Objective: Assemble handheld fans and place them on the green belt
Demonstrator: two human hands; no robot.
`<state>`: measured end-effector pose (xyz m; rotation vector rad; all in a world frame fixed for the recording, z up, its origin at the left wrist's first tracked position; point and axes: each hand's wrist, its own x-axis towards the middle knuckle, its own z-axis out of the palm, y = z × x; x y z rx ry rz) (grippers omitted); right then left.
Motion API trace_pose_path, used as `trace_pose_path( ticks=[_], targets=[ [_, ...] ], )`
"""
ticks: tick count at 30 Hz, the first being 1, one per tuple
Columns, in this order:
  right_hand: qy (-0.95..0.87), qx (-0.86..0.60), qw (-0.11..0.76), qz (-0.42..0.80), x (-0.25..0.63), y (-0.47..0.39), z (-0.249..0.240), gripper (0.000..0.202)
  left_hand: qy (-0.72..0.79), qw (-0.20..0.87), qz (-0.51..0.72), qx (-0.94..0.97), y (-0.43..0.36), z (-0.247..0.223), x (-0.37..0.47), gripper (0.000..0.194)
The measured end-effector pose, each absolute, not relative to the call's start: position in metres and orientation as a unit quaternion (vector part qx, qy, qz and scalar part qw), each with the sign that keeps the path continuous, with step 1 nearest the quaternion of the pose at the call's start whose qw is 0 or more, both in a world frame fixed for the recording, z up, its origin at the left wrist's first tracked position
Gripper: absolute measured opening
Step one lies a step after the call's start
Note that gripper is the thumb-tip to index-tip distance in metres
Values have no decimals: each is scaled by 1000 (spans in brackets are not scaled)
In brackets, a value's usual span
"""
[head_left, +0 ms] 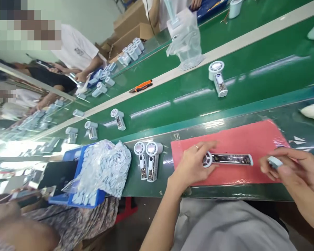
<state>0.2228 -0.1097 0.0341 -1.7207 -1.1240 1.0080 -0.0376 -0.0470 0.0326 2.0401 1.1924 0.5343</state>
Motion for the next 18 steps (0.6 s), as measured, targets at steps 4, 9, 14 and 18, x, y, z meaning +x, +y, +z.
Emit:
trace_pose_path(
  ticks=[4, 9, 14, 18],
  targets=[
    [-592, -652, 328, 341, 216, -98, 41, 37, 404, 348, 220, 817, -51, 33, -44, 47],
    [-760, -536, 312, 193, 199, -84, 57, 15, 446, 382, 321, 743, -58, 11, -47, 66],
    [-846, -431, 276, 150, 183, -72, 62, 14, 461, 382, 343, 724, -62, -9, -43, 54],
    [-873, -410, 232, 125, 178, -65, 64, 14, 457, 383, 325, 734, -60, -8, -44, 49]
  ],
)
